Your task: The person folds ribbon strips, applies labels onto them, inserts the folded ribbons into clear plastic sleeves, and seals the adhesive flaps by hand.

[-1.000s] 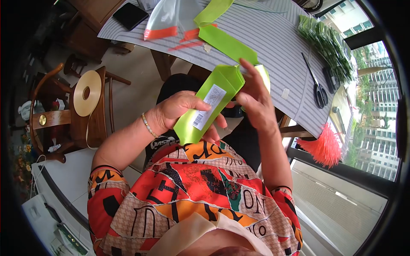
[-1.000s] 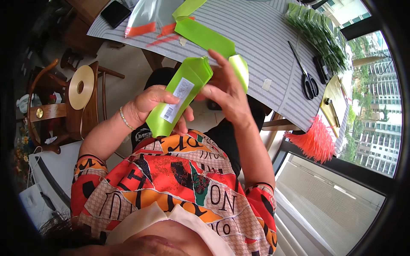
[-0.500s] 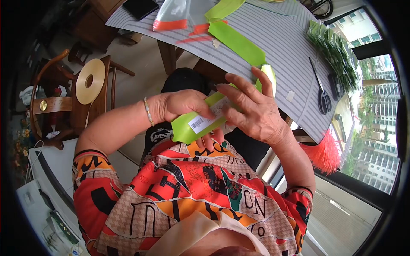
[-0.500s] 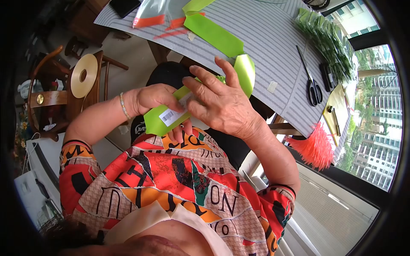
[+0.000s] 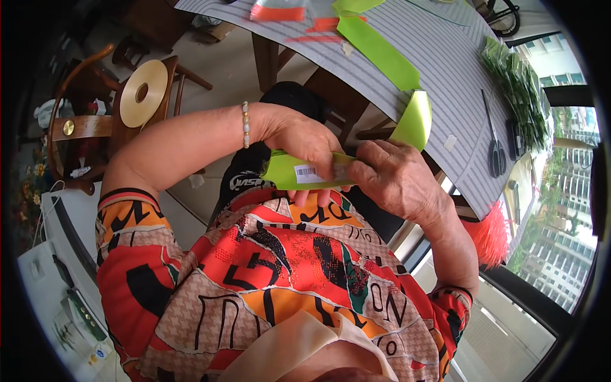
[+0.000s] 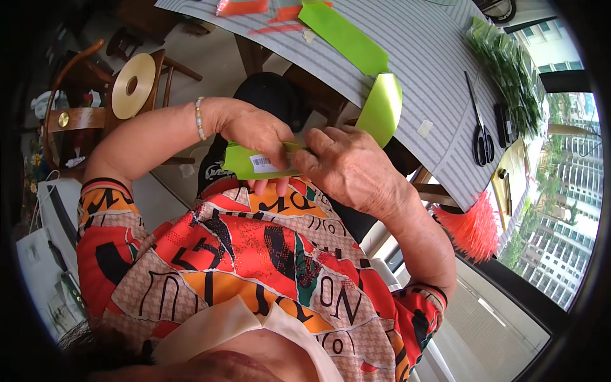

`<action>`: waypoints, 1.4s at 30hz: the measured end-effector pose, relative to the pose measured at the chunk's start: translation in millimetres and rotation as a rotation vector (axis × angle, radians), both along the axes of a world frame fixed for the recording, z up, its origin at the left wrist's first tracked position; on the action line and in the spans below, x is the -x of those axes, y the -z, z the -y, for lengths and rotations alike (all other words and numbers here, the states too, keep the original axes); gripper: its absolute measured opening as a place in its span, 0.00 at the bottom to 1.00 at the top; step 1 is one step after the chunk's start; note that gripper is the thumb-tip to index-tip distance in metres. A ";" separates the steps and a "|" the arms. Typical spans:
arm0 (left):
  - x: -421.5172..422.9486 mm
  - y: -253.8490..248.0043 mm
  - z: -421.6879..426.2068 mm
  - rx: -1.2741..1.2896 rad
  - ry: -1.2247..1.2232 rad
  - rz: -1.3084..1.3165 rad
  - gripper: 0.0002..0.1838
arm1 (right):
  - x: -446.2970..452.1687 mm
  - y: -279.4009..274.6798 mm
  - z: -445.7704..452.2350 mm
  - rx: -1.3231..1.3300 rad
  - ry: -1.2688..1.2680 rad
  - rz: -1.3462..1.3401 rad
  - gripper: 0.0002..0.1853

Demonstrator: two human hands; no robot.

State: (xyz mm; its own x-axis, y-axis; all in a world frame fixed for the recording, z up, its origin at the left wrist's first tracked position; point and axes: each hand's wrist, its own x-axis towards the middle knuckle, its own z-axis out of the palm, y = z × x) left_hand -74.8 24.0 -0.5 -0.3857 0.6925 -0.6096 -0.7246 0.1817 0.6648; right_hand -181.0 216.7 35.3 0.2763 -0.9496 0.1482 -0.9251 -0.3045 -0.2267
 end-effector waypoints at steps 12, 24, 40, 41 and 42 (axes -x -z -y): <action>11.9 -4.8 21.6 0.260 0.030 -0.481 0.15 | -0.2 26.3 -12.1 0.044 0.169 0.241 0.15; 22.5 -5.6 15.8 0.308 0.152 -0.657 0.13 | -2.3 20.1 -21.9 -0.092 0.255 0.288 0.20; 29.7 -15.8 49.7 0.370 -0.005 -0.481 0.17 | -10.4 34.2 -36.6 0.162 0.390 0.170 0.25; 30.0 -14.1 51.2 0.370 -0.001 -0.465 0.17 | -11.8 35.4 -36.7 0.152 0.404 0.186 0.25; 30.3 -13.5 52.6 0.371 0.000 -0.450 0.17 | -13.2 36.5 -37.0 0.143 0.418 0.201 0.26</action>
State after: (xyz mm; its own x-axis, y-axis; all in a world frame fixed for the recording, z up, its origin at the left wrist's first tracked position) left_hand -105.2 -28.6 13.0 -0.6628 0.4645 -0.5873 -0.3852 0.4611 0.7994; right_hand -167.8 253.7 -1.2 -0.1721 -0.9393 0.2967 -0.9170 0.0427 -0.3966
